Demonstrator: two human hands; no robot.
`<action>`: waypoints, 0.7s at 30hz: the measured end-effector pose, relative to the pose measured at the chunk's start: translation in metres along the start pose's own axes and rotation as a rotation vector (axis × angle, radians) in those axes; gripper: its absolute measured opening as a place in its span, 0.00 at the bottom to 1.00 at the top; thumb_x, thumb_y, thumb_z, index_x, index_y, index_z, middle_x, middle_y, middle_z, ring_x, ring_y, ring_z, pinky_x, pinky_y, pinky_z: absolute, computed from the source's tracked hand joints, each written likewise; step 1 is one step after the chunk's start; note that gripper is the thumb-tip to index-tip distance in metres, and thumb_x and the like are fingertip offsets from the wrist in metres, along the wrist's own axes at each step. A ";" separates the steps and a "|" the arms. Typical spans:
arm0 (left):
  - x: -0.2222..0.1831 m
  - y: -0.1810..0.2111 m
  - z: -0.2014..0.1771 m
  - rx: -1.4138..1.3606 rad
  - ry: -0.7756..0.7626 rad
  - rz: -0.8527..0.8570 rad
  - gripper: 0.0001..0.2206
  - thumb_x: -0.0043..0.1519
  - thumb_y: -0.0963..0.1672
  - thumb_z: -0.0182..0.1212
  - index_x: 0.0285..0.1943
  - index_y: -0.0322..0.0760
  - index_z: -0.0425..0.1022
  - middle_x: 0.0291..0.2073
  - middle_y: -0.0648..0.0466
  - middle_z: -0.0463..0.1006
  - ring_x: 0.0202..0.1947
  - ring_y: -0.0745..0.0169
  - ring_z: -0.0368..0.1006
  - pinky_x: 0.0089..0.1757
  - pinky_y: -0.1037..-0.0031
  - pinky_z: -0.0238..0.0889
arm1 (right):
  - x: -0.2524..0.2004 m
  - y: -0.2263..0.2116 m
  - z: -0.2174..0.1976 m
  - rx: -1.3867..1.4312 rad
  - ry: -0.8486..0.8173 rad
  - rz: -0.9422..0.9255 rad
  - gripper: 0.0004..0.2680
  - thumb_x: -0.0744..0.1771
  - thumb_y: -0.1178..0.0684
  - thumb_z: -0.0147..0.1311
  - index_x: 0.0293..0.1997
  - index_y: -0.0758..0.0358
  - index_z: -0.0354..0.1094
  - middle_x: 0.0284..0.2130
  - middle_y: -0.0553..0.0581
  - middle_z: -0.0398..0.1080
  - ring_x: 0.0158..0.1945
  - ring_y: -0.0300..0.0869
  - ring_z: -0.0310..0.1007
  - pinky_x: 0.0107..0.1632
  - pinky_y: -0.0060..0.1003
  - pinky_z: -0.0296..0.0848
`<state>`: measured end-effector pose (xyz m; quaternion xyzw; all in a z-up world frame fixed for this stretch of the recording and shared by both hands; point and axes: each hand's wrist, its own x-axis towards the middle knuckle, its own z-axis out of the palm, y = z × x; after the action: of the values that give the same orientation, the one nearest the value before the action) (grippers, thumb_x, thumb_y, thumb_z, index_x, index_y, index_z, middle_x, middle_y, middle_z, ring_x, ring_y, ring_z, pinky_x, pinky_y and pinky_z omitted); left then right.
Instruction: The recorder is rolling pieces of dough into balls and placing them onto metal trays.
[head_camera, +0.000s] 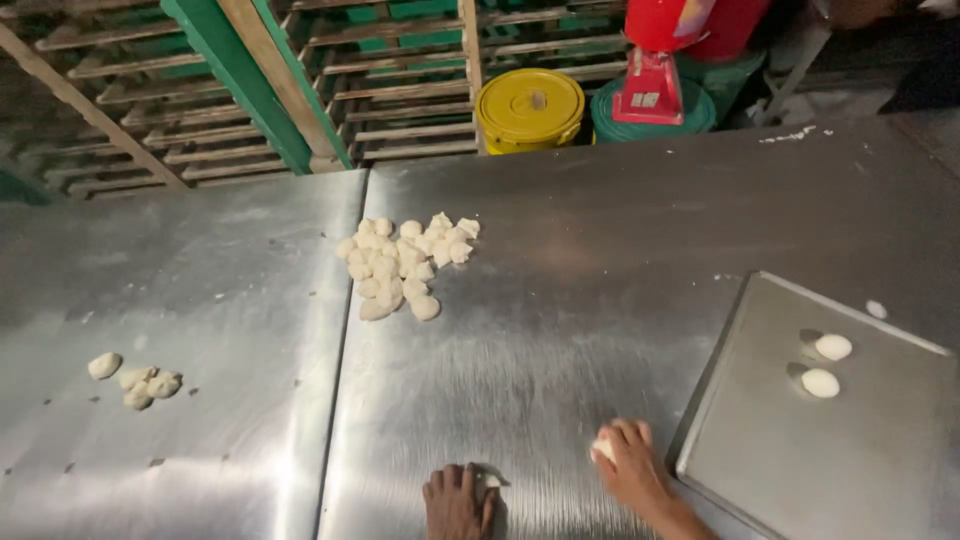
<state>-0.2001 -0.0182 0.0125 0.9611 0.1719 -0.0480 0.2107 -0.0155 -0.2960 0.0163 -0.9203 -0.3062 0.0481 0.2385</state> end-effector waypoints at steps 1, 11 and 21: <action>0.008 0.003 0.005 0.010 0.002 0.004 0.21 0.58 0.50 0.61 0.56 0.35 0.71 0.48 0.41 0.68 0.47 0.43 0.63 0.50 0.52 0.55 | 0.018 -0.002 -0.001 0.007 0.008 0.001 0.13 0.66 0.46 0.55 0.52 0.61 0.66 0.49 0.60 0.66 0.55 0.51 0.64 0.56 0.46 0.66; 0.022 0.066 0.021 -0.034 0.289 0.092 0.14 0.60 0.49 0.58 0.42 0.32 0.70 0.42 0.40 0.70 0.47 0.38 0.64 0.50 0.54 0.58 | 0.018 -0.062 0.058 0.057 0.107 -0.115 0.11 0.65 0.53 0.48 0.51 0.62 0.66 0.47 0.64 0.69 0.53 0.58 0.66 0.58 0.52 0.64; 0.108 0.001 -0.003 0.093 0.362 -0.078 0.17 0.55 0.48 0.60 0.47 0.33 0.71 0.43 0.42 0.70 0.47 0.39 0.65 0.50 0.51 0.56 | 0.109 0.012 0.023 -0.112 0.349 0.040 0.12 0.65 0.49 0.54 0.51 0.62 0.67 0.45 0.62 0.71 0.52 0.56 0.68 0.54 0.54 0.66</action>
<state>-0.0984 0.0155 -0.0020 0.9554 0.2415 0.1097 0.1299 0.0734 -0.2307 -0.0034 -0.9324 -0.2441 -0.1245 0.2355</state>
